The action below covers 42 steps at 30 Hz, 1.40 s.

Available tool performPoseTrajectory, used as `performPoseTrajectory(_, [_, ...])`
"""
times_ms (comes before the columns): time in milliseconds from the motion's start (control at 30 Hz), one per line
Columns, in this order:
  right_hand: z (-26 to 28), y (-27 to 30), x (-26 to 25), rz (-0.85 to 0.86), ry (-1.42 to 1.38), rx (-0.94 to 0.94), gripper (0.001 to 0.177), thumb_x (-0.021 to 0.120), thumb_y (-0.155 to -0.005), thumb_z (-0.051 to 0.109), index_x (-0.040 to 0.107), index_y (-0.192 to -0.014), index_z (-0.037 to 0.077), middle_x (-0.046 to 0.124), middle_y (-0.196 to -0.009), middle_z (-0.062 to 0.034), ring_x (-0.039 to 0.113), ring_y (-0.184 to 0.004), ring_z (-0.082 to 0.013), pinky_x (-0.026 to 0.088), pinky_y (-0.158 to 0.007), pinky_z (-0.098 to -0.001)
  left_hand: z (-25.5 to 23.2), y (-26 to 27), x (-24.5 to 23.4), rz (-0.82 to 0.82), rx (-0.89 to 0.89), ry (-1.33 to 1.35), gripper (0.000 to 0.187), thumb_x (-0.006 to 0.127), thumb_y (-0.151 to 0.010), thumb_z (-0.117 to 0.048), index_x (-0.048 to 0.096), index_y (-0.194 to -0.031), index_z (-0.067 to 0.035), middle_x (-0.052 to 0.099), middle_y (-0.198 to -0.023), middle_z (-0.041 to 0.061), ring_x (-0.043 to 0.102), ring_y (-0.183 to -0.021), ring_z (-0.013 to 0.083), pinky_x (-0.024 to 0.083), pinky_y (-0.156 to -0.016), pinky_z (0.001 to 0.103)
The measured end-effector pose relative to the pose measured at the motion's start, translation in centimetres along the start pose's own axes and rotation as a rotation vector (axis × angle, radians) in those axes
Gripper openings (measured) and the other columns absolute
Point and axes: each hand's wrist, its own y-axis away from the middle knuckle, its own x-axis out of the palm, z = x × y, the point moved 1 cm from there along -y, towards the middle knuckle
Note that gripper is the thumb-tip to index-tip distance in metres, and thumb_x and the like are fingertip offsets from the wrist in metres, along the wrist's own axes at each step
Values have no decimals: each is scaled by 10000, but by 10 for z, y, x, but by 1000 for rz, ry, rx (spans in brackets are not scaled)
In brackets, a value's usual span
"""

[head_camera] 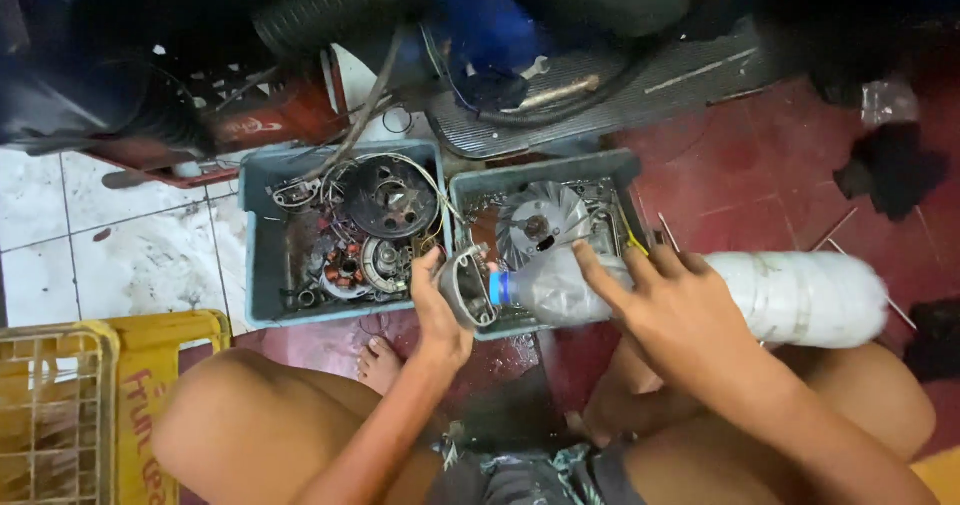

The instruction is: The person scrubs a cylindrical mechanical part with a brush and liquid from a plastic bottle. They rotate the part to clean different sides and rinse it repeatedly over a tray containing other disassembled components.

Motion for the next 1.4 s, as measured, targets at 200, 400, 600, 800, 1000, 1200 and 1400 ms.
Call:
performPoseTrajectory(200, [14, -3, -4, -11, 65, -23, 844, 701, -660, 112, 512, -1476, 219, 625, -848, -59, 590, -678, -259, 541, -705, -417, 5, 11, 2, -42, -66, -94, 608, 402, -866, -575, 677, -1047, -65, 696, -894, 145, 657, -819, 276, 548, -806, 451])
performPoseTrajectory(400, [16, -3, 5, 50, 2, -47, 861, 712, -637, 125, 503, -1466, 221, 661, -900, -64, 666, -693, -274, 526, -626, -408, 16, -3, -10, 98, 2, 49, 550, 403, -938, -466, 668, -1021, 9, 701, -796, 182, 659, -688, 253, 553, -673, 376])
performPoseTrajectory(600, [14, -4, 11, 125, -21, -60, 1217, 825, -336, 262, 460, -1494, 184, 686, -943, -74, 693, -743, -272, 563, -705, -433, 15, -2, -11, -46, -10, -55, 518, 463, -841, -545, 634, -981, -76, 669, -878, 124, 620, -760, 256, 526, -642, 411])
performPoseTrajectory(800, [9, -5, 8, 67, -11, -122, 765, 693, -740, 156, 505, -1481, 194, 674, -785, -15, 660, -662, -240, 521, -590, -386, 22, -11, -13, 29, -23, -21, 533, 458, -861, -509, 662, -962, -27, 702, -799, 167, 667, -686, 292, 560, -650, 420])
performPoseTrajectory(1000, [6, -3, 8, 127, -26, -111, 762, 697, -794, 140, 452, -1516, 163, 736, -882, -70, 715, -692, -230, 606, -619, -394, 19, -2, -7, -39, 7, -82, 530, 470, -850, -486, 619, -1114, -51, 656, -972, 139, 649, -808, 275, 557, -690, 408])
performPoseTrajectory(1200, [8, 1, 10, 198, -73, -154, 1487, 1033, -167, 584, 448, -1479, 199, 706, -902, -28, 699, -747, -232, 550, -634, -375, 28, -14, -15, -16, -15, -44, 524, 470, -865, -477, 652, -1023, -11, 697, -800, 171, 670, -668, 289, 573, -640, 405])
performPoseTrajectory(1400, [6, 3, 11, 219, -94, -156, 1524, 1034, -143, 707, 451, -1456, 198, 706, -925, -22, 704, -782, -245, 579, -664, -396, 27, -12, -17, 68, 66, -178, 482, 414, -901, -510, 595, -960, -68, 666, -796, 104, 670, -703, 258, 582, -688, 391])
